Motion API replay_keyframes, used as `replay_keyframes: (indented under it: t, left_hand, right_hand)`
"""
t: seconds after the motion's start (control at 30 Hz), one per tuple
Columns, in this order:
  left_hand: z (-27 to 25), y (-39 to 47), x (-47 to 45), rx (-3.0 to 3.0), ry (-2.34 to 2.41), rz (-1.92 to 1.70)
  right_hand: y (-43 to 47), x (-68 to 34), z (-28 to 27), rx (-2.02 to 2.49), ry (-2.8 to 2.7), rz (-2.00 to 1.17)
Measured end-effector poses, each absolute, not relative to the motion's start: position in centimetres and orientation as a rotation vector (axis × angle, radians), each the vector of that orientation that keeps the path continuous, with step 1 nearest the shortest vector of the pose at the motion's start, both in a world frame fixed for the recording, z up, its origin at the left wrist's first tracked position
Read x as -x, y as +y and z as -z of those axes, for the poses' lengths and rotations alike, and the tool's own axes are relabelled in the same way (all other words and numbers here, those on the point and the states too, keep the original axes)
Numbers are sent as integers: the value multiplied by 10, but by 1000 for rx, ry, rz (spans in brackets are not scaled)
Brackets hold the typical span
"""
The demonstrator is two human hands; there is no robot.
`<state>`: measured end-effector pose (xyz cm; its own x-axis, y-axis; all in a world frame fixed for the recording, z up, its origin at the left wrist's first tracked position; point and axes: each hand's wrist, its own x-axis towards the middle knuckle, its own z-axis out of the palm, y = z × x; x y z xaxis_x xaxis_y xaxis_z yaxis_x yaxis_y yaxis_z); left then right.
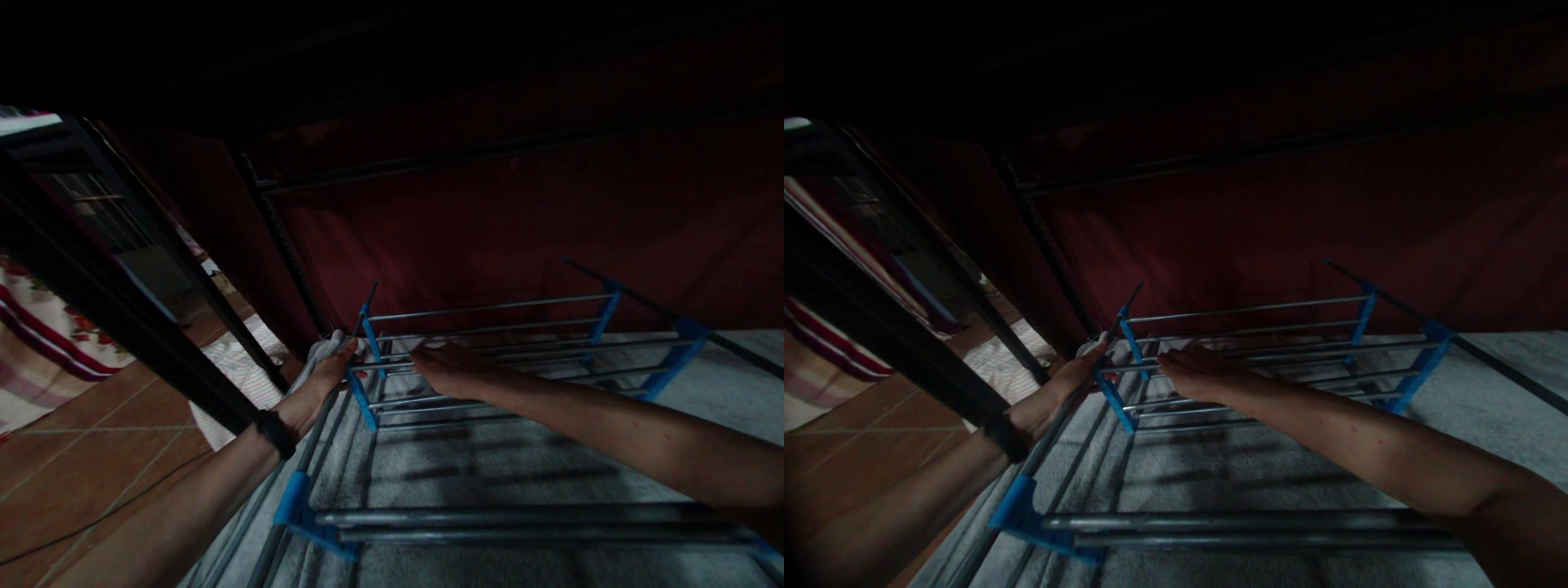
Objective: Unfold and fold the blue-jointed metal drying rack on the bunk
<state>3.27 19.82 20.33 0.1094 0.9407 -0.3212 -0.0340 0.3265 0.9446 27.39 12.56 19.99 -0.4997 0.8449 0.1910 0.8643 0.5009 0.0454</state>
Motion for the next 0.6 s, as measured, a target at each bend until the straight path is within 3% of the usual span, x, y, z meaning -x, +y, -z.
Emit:
replay_keyframes:
  t: [0.6]
  left_hand:
    - [-209,210,-37,-1339,1508,-841]
  right_hand:
    - [143,-274,-217,1500,-2611,-152]
